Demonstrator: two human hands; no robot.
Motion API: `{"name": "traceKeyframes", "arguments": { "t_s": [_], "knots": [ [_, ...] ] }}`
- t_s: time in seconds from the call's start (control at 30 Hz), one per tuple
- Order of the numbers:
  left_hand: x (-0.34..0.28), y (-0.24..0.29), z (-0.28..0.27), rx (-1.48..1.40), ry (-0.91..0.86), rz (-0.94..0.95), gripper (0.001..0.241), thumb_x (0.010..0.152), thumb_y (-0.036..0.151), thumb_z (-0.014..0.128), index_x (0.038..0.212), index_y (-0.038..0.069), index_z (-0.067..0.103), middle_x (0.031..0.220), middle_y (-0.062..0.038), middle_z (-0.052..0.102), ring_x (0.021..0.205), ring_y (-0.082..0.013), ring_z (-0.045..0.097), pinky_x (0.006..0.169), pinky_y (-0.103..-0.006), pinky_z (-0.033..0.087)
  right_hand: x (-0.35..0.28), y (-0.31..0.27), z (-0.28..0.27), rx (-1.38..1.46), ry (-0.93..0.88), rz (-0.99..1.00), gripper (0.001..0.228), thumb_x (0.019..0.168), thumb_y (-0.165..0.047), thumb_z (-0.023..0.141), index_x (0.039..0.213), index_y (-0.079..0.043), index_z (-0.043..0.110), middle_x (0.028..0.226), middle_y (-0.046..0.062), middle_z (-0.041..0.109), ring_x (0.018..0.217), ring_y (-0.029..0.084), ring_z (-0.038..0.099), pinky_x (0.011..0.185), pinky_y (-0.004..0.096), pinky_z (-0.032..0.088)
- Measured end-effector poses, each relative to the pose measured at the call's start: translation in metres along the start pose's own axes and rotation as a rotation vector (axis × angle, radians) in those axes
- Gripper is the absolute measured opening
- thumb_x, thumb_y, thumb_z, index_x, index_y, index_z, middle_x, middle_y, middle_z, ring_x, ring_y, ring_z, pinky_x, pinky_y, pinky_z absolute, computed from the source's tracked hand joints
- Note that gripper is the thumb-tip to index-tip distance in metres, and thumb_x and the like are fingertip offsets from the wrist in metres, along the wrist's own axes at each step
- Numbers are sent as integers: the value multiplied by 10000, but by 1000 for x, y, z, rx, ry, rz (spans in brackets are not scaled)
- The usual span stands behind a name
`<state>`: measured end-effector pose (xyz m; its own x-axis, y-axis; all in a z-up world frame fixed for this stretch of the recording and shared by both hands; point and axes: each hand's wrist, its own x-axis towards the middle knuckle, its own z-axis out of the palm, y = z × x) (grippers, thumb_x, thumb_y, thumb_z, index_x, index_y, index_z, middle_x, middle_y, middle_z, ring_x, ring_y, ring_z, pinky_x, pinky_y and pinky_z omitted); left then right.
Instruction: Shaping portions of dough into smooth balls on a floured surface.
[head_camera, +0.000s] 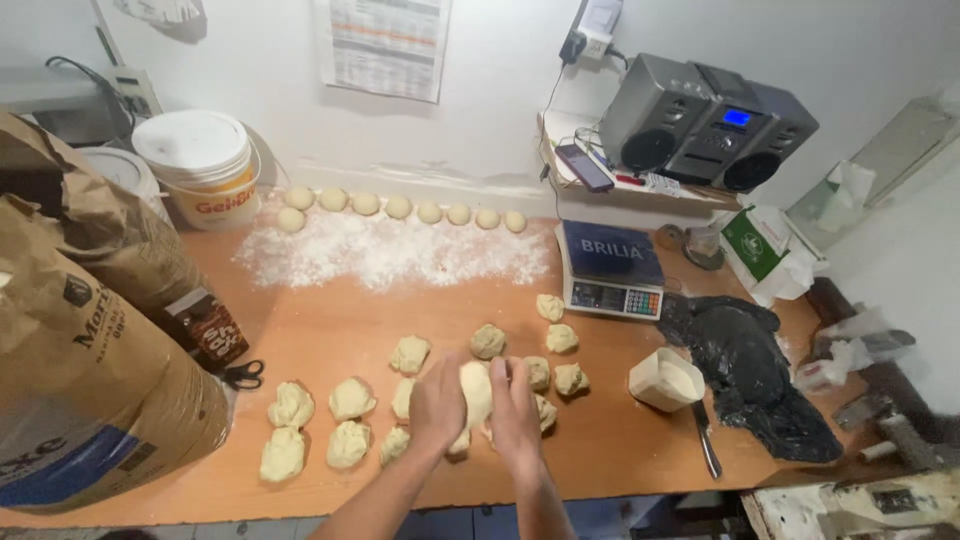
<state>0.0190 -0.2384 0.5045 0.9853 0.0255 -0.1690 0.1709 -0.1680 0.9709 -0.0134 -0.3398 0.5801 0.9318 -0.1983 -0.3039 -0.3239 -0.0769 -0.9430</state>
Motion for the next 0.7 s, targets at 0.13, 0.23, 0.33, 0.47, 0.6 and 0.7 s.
{"name": "traceKeyframes", "arguments": {
  "t_s": [0.13, 0.23, 0.33, 0.47, 0.6, 0.7],
  "knots": [
    [1, 34, -19, -224, -154, 38, 488, 1070, 424, 365, 1099, 50, 677, 1180, -192, 683, 1113, -265, 619, 966, -393, 474, 30, 34, 13, -206, 323, -466, 481, 987, -445, 500, 1005, 8, 662, 938, 116, 674, 898, 243, 654, 821, 374, 520],
    [-7, 44, -26, -495, -208, -146, 445, 1029, 433, 360, 1121, 91, 628, 1232, -153, 650, 1147, -244, 578, 957, -392, 441, 29, 42, 13, -44, 186, -347, 464, 1002, -443, 428, 997, -38, 654, 888, 114, 669, 828, 227, 646, 761, 365, 535],
    [21, 34, -22, -403, -32, -101, 479, 1034, 453, 326, 1110, 72, 607, 1190, -147, 647, 1116, -243, 589, 963, -396, 436, 44, 23, 19, 128, 16, -265, 462, 1017, -442, 356, 990, -83, 647, 838, 111, 664, 758, 210, 638, 700, 358, 551],
    [16, 12, -21, -181, -16, -65, 565, 1072, 494, 334, 1131, 6, 612, 1152, -208, 659, 1092, -317, 609, 1016, -433, 440, 12, 2, 28, 33, 58, -134, 370, 1027, -429, 338, 1030, -161, 593, 809, 94, 645, 659, 213, 607, 618, 373, 534],
    [19, 46, -26, -382, -226, -26, 517, 1046, 500, 349, 1239, 61, 544, 1342, -172, 587, 1271, -278, 535, 1120, -417, 366, 61, 43, 10, 13, 350, -256, 433, 1019, -403, 397, 933, -43, 619, 758, 121, 642, 622, 200, 618, 523, 365, 551],
    [5, 48, -13, -369, -202, -186, 509, 1039, 522, 294, 1261, 107, 489, 1366, -176, 543, 1266, -292, 503, 1108, -454, 345, 72, 38, 2, 168, 591, -462, 565, 1196, -443, 405, 969, 62, 519, 840, 150, 497, 727, 209, 499, 638, 335, 473]
  ]
}}
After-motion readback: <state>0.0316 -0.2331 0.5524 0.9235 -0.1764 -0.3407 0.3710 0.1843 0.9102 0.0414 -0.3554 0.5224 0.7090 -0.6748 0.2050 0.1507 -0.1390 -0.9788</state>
